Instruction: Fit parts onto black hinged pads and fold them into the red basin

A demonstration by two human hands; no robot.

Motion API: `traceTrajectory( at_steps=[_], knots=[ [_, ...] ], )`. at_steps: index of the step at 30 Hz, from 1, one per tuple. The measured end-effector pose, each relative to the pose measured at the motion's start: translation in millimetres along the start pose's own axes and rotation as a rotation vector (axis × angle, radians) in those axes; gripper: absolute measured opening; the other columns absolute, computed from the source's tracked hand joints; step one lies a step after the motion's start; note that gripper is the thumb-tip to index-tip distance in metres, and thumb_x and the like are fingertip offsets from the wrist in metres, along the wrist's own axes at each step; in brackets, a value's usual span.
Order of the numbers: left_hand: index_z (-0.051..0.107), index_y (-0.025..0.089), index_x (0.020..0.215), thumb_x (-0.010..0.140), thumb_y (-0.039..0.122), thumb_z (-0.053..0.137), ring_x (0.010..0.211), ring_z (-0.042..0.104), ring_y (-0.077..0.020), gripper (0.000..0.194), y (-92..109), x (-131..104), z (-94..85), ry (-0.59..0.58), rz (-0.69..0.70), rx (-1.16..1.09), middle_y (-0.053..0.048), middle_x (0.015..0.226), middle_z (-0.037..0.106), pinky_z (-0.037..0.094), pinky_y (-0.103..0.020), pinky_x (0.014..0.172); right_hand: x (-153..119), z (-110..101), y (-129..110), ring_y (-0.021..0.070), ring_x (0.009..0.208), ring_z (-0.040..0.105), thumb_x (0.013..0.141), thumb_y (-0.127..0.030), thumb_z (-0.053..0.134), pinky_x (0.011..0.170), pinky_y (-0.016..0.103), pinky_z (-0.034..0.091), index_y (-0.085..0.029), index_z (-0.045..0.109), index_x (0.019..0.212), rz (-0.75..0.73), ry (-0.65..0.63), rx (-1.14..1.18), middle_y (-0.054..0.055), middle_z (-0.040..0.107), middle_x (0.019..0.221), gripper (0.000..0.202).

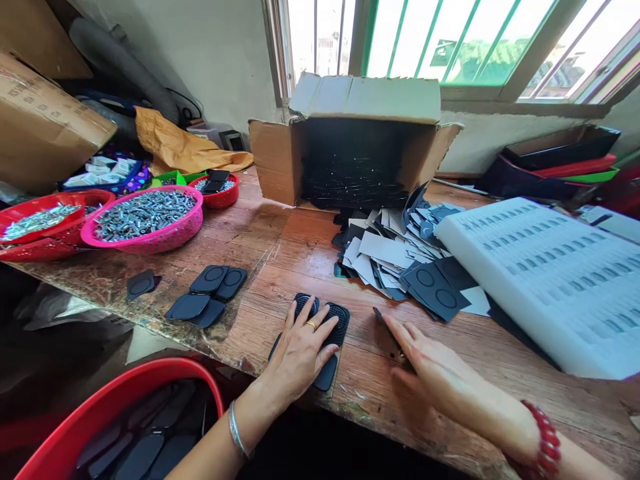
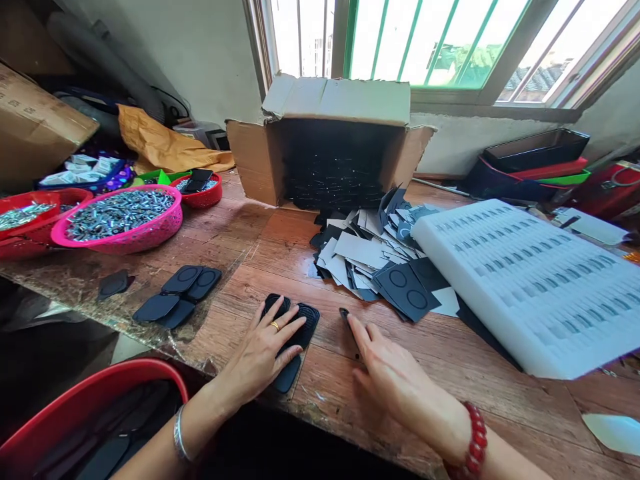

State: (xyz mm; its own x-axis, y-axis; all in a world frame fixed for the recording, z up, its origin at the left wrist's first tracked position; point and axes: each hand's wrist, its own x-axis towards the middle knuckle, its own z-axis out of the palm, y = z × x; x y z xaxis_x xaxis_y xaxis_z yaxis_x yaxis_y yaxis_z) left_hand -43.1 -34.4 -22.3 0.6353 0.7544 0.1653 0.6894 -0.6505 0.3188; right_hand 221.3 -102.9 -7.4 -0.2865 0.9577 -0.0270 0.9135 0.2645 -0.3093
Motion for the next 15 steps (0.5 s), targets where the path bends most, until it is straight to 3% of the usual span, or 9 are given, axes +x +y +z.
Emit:
traceTrajectory(
  at_steps=[2,5,10,15],
  knots=[
    [0.052,0.029,0.141,0.092,0.031,0.064,0.144,0.032,-0.0365,0.050,-1.3,1.0,-0.6,-0.025,0.016,0.017,-0.007,0.149,0.051,0.027,-0.066,0.114,-6.8,4.2,-11.6,0.0327,0.121,0.060,0.082,-0.020,0.062,0.095,0.045,0.054,-0.019,0.031,0.153,-0.001,-0.019,0.043,0.019,0.048,0.145,0.079],
    [0.056,0.031,0.137,0.093,0.035,0.062,0.143,0.034,-0.0380,0.045,-1.8,-0.1,4.1,-0.041,0.013,0.041,-0.005,0.148,0.052,0.028,-0.068,0.113,-4.4,1.6,-22.4,0.0302,0.125,0.057,0.089,-0.017,0.056,0.100,0.043,0.052,-0.023,0.053,0.141,-0.069,-0.050,0.070,0.016,0.047,0.148,0.052],
    [0.058,0.030,0.135,0.090,0.029,0.065,0.141,0.037,-0.0387,0.045,-2.5,-2.8,13.7,-0.017,0.008,0.082,-0.006,0.146,0.054,0.031,-0.067,0.112,23.8,-8.0,-23.2,0.0382,0.134,0.045,0.085,-0.016,0.068,0.105,0.059,0.044,-0.022,0.066,0.127,-0.227,-0.098,-0.063,0.014,0.050,0.147,0.042],
    [0.055,0.032,0.138,0.089,0.027,0.064,0.140,0.040,-0.0371,0.050,-14.8,-3.6,25.6,0.031,0.070,0.117,-0.006,0.145,0.054,0.035,-0.064,0.110,42.4,-1.6,-26.7,0.0298,0.118,0.058,0.080,-0.020,0.076,0.100,0.044,0.051,-0.014,0.065,0.124,-0.224,-0.005,-0.024,0.014,0.064,0.129,0.045]
  ],
)
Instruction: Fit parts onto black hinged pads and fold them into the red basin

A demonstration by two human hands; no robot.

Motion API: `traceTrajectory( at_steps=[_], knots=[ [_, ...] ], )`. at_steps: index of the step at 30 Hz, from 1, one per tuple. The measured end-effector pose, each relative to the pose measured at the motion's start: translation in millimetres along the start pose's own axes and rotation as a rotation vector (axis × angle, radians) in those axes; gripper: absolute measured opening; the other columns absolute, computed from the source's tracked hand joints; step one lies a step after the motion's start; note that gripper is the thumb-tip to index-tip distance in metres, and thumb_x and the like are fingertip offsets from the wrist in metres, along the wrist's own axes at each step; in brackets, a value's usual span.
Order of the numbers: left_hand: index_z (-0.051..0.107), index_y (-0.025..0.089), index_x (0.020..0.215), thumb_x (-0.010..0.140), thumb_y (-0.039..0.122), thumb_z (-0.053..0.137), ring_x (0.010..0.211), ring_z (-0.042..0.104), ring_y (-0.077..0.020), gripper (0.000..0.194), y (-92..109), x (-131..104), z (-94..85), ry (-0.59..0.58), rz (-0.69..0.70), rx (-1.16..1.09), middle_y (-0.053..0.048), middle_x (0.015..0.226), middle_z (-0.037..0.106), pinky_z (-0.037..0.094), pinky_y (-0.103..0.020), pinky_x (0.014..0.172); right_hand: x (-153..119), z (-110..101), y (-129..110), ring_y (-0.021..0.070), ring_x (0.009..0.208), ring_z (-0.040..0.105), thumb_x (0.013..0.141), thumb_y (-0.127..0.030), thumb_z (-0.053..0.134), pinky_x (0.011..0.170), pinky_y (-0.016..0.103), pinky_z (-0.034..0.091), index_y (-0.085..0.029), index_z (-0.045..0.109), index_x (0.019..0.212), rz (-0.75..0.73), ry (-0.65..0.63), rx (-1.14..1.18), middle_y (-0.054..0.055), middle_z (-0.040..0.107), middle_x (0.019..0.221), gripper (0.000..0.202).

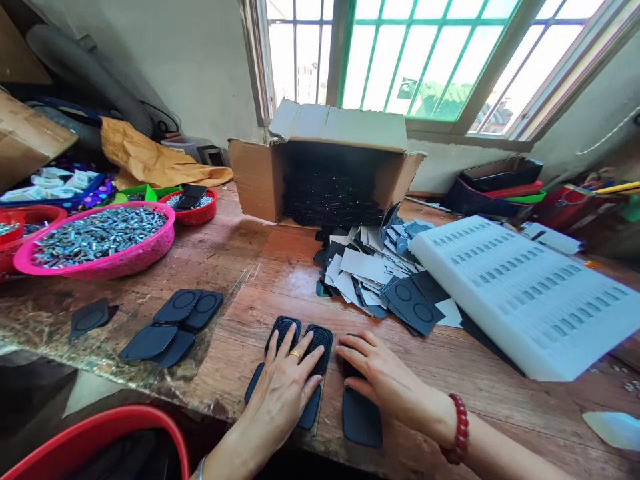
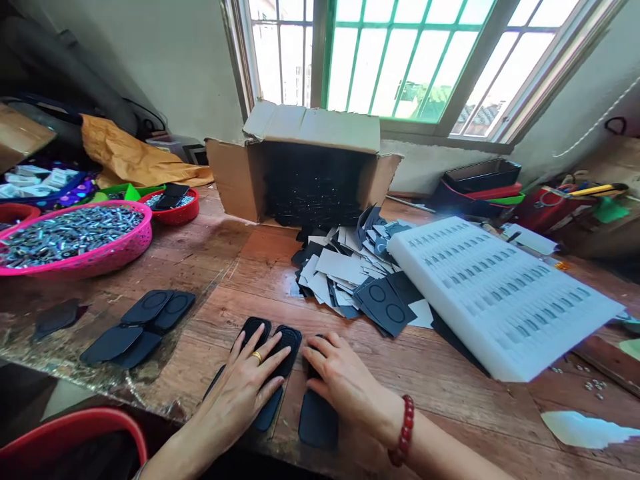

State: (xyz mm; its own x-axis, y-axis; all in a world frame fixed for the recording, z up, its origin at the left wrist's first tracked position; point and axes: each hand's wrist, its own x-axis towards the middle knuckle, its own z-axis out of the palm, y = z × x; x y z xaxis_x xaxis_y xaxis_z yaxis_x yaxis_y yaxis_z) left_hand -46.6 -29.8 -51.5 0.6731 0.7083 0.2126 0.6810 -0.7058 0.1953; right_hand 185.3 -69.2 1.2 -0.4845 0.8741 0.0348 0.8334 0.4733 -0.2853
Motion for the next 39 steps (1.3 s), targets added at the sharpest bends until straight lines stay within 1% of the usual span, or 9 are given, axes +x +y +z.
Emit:
traceTrajectory(
  at_steps=[5,9,12,17,21,26,29,34,39],
  knots=[
    [0.046,0.021,0.145,0.091,0.030,0.062,0.138,0.043,-0.0349,0.057,12.8,6.1,3.0,0.074,0.023,0.028,-0.012,0.148,0.051,0.041,-0.059,0.109,41.9,-20.2,45.7,0.0148,0.087,0.065,0.092,-0.021,0.061,0.080,0.023,0.053,-0.021,0.070,0.099,0.131,0.268,-0.110,0.003,0.072,0.098,0.011],
    [0.053,0.024,0.139,0.089,0.056,0.059,0.138,0.043,-0.0373,0.060,53.1,10.8,10.7,0.048,0.205,-0.048,-0.013,0.150,0.047,0.043,-0.059,0.107,99.8,-74.5,111.5,0.0268,0.098,0.059,0.100,-0.019,0.037,0.086,0.040,0.048,-0.011,0.068,0.104,0.382,0.462,-0.288,0.017,0.066,0.104,0.032],
    [0.051,0.026,0.140,0.083,0.072,0.053,0.135,0.047,-0.0380,0.073,72.4,9.5,33.1,0.037,0.291,-0.067,-0.015,0.148,0.050,0.044,-0.056,0.106,136.2,-109.0,142.6,0.0331,0.115,0.049,0.097,-0.015,0.040,0.095,0.047,0.039,-0.010,0.067,0.110,0.448,0.503,-0.416,0.021,0.061,0.116,0.030],
    [0.047,0.029,0.144,0.092,0.058,0.052,0.128,0.056,-0.0309,0.060,53.5,6.5,70.3,0.137,0.291,0.035,-0.011,0.141,0.058,0.042,-0.048,0.110,163.0,-126.0,156.7,0.0264,0.112,0.057,0.093,-0.030,0.062,0.098,0.049,0.044,-0.015,0.064,0.110,0.434,0.411,-0.562,0.010,0.064,0.116,0.023],
    [0.048,0.042,0.142,0.097,0.047,0.049,0.123,0.061,-0.0247,0.045,30.9,7.5,73.7,0.061,0.248,0.004,-0.001,0.136,0.063,0.045,-0.042,0.109,165.6,-127.3,153.9,0.0232,0.104,0.062,0.094,-0.034,0.063,0.092,0.047,0.050,-0.016,0.063,0.113,0.411,0.425,-0.597,0.008,0.064,0.116,0.027],
    [0.041,0.036,0.147,0.094,0.054,0.051,0.136,0.047,-0.0304,0.057,42.6,3.2,50.1,-0.104,0.201,-0.069,-0.008,0.151,0.047,0.041,-0.051,0.111,135.8,-126.8,135.9,0.0298,0.105,0.058,0.093,-0.014,0.052,0.094,0.044,0.043,-0.012,0.064,0.092,0.361,0.549,-0.536,0.018,0.068,0.101,0.013],
    [0.035,0.029,0.151,0.090,0.061,0.055,0.144,0.034,-0.0328,0.072,53.4,0.6,29.1,-0.183,0.169,-0.155,-0.013,0.157,0.033,0.034,-0.055,0.115,93.0,-120.5,127.0,0.0272,0.093,0.061,0.096,-0.021,0.045,0.078,0.036,0.047,-0.013,0.059,0.098,0.392,0.635,-0.463,0.017,0.068,0.098,0.017],
    [0.036,0.028,0.151,0.093,0.057,0.053,0.147,0.029,-0.0298,0.067,59.3,-4.6,8.7,-0.168,0.138,-0.217,-0.013,0.159,0.030,0.028,-0.056,0.118,7.3,-96.4,104.7,0.0181,0.055,0.058,0.097,-0.038,0.047,0.051,0.028,0.044,-0.020,0.055,0.090,0.421,0.843,-0.130,0.002,0.063,0.067,0.021],
    [0.034,0.028,0.151,0.092,0.046,0.060,0.147,0.029,-0.0282,0.067,65.2,-6.5,-1.7,-0.127,0.114,-0.174,-0.011,0.160,0.031,0.025,-0.058,0.119,-57.4,-52.9,55.7,0.0196,0.081,0.070,0.094,-0.021,0.056,0.071,0.031,0.056,-0.022,0.056,0.095,0.089,0.807,-0.081,0.007,0.072,0.094,0.002]
  ],
)
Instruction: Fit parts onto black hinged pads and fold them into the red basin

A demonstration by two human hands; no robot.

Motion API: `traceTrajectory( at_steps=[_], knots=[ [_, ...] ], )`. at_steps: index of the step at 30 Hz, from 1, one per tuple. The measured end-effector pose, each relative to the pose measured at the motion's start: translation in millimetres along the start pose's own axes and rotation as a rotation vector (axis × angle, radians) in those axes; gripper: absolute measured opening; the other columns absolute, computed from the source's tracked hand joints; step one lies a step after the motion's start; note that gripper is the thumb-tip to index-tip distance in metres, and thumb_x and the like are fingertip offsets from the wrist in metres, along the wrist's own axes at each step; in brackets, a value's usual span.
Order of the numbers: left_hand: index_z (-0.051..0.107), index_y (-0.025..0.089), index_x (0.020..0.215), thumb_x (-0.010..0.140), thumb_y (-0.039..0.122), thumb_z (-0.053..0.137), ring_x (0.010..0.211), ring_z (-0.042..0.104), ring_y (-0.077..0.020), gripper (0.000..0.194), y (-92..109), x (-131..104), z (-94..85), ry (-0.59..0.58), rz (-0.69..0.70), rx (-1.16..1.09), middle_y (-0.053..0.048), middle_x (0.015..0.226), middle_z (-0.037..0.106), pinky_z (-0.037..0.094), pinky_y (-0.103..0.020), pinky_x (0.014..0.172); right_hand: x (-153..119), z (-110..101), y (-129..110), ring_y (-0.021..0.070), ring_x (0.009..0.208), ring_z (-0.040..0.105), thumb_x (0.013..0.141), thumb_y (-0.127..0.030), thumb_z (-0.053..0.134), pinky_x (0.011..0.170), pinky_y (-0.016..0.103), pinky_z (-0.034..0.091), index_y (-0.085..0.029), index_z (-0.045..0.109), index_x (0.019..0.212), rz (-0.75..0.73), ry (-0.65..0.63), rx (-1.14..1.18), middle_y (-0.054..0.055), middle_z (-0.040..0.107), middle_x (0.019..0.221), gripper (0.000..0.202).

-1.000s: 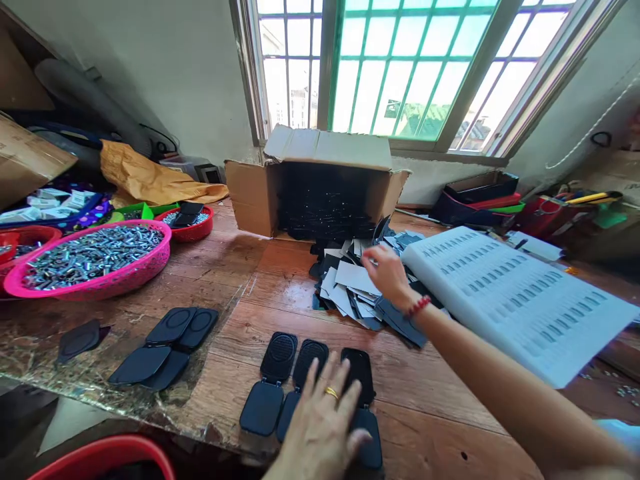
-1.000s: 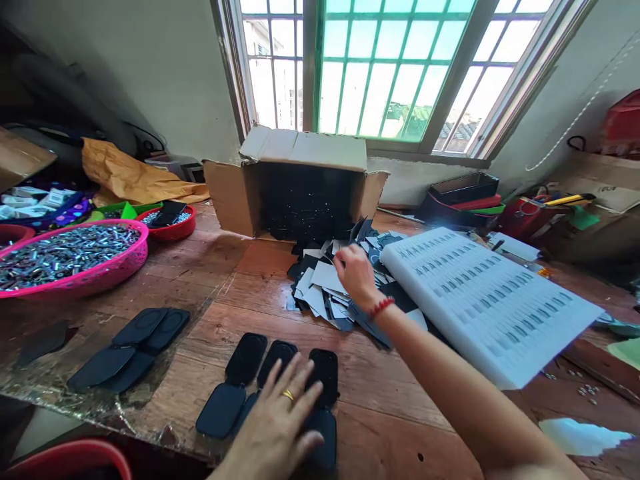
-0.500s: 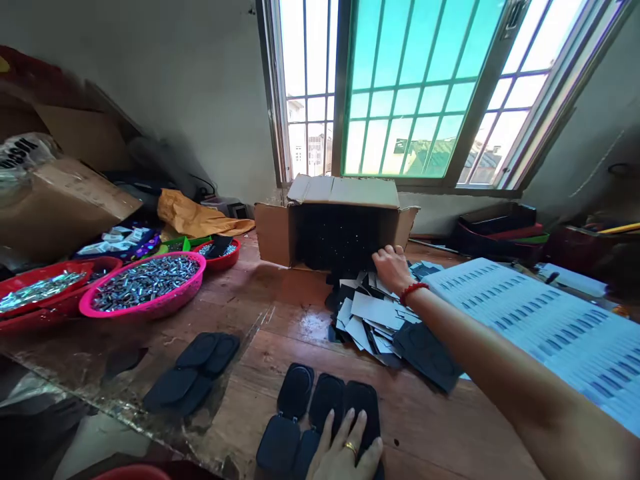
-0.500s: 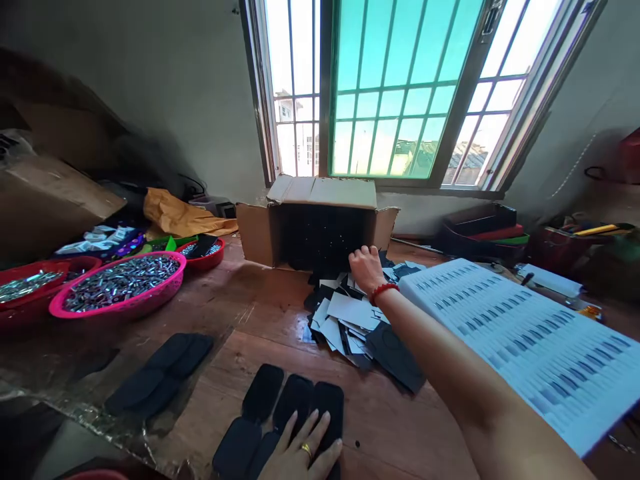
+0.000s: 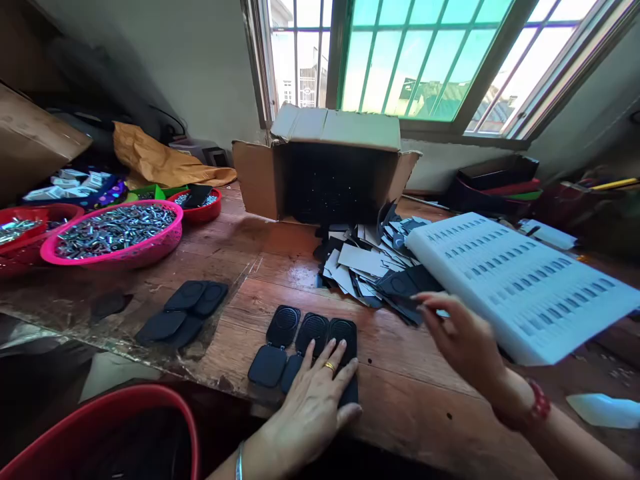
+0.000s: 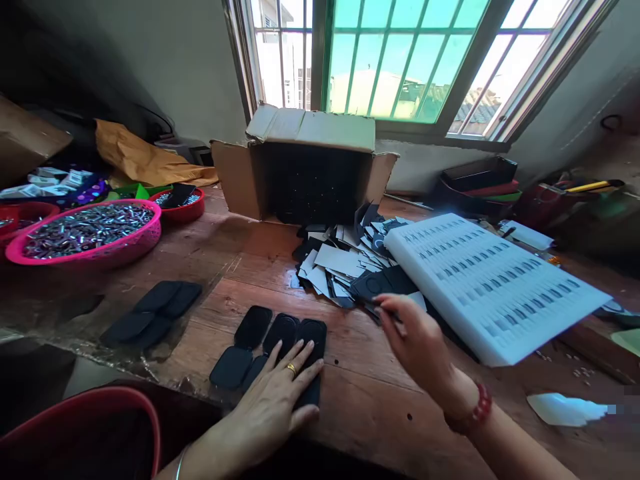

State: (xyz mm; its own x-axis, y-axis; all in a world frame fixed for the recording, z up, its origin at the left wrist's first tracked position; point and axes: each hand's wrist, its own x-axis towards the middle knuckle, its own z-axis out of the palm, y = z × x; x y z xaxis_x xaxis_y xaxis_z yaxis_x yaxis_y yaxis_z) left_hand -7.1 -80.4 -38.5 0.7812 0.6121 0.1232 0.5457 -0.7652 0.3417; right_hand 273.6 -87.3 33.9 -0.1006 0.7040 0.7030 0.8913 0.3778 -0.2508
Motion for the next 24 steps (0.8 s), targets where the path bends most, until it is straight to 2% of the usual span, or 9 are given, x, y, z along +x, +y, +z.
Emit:
traceTrajectory(
  at_steps=[2,4,10,13,16,18,21,24],
  knots=[
    [0.038,0.026,0.149,0.091,0.044,0.062,0.146,0.030,-0.0292,0.065,3.1,2.1,-5.6,-0.042,-0.012,0.000,-0.012,0.158,0.034,0.026,-0.059,0.118,-28.4,-1.5,-18.0,0.0211,0.093,0.070,0.092,-0.011,0.057,0.084,0.035,0.056,-0.022,0.057,0.095,-0.240,-0.128,-0.007,0.008,0.073,0.102,0.011],
    [0.041,0.025,0.147,0.090,0.043,0.064,0.146,0.031,-0.0304,0.064,5.3,4.8,-10.2,-0.082,-0.022,-0.004,-0.013,0.157,0.037,0.027,-0.061,0.117,-51.9,0.1,-32.5,0.0226,0.097,0.069,0.091,-0.008,0.055,0.086,0.037,0.057,-0.020,0.059,0.097,-0.354,-0.233,-0.022,0.009,0.073,0.106,0.014],
    [0.044,0.024,0.146,0.088,0.041,0.067,0.146,0.031,-0.0323,0.064,6.0,7.7,-10.6,-0.124,-0.042,0.028,-0.015,0.157,0.036,0.028,-0.063,0.115,-88.7,15.0,-56.4,0.0274,0.098,0.069,0.093,-0.007,0.046,0.083,0.043,0.060,-0.016,0.063,0.090,-0.309,-0.348,-0.101,0.012,0.073,0.105,0.020],
    [0.043,0.025,0.146,0.088,0.041,0.068,0.146,0.031,-0.0314,0.066,5.9,7.3,-10.2,-0.112,-0.040,0.029,-0.014,0.157,0.035,0.028,-0.061,0.116,-96.5,18.4,-59.3,0.0291,0.106,0.067,0.091,-0.003,0.041,0.085,0.045,0.060,-0.014,0.066,0.102,-0.307,-0.376,-0.116,0.013,0.072,0.111,0.029],
    [0.044,0.025,0.146,0.088,0.041,0.068,0.145,0.032,-0.0319,0.065,6.3,8.1,-12.1,-0.119,-0.049,0.015,-0.014,0.157,0.036,0.028,-0.062,0.116,-90.7,11.3,-48.0,0.0279,0.113,0.064,0.090,-0.003,0.037,0.090,0.042,0.059,-0.013,0.058,0.128,-0.177,-0.330,-0.114,0.016,0.067,0.120,0.045],
    [0.045,0.024,0.145,0.087,0.042,0.068,0.145,0.032,-0.0323,0.064,6.0,8.7,-12.7,-0.136,-0.056,0.007,-0.015,0.156,0.037,0.027,-0.062,0.116,-77.3,0.4,-30.8,0.0258,0.108,0.066,0.090,-0.004,0.035,0.087,0.040,0.059,-0.016,0.056,0.130,-0.054,-0.281,-0.134,0.015,0.066,0.118,0.047],
    [0.045,0.025,0.145,0.088,0.046,0.066,0.145,0.032,-0.0310,0.064,4.5,8.3,-10.7,-0.105,-0.047,-0.017,-0.014,0.156,0.038,0.026,-0.061,0.117,-51.9,-20.4,2.9,0.0220,0.087,0.068,0.091,-0.009,0.038,0.075,0.035,0.059,-0.024,0.063,0.105,0.026,-0.231,-0.138,0.010,0.065,0.102,0.032],
    [0.046,0.025,0.144,0.090,0.052,0.061,0.145,0.032,-0.0300,0.062,3.3,6.3,-8.9,-0.061,-0.042,-0.040,-0.014,0.156,0.039,0.025,-0.060,0.118,-35.0,-36.2,31.5,0.0199,0.075,0.065,0.091,-0.014,0.041,0.065,0.032,0.056,-0.025,0.058,0.087,0.023,-0.238,-0.096,0.006,0.061,0.089,0.020]
  ],
)
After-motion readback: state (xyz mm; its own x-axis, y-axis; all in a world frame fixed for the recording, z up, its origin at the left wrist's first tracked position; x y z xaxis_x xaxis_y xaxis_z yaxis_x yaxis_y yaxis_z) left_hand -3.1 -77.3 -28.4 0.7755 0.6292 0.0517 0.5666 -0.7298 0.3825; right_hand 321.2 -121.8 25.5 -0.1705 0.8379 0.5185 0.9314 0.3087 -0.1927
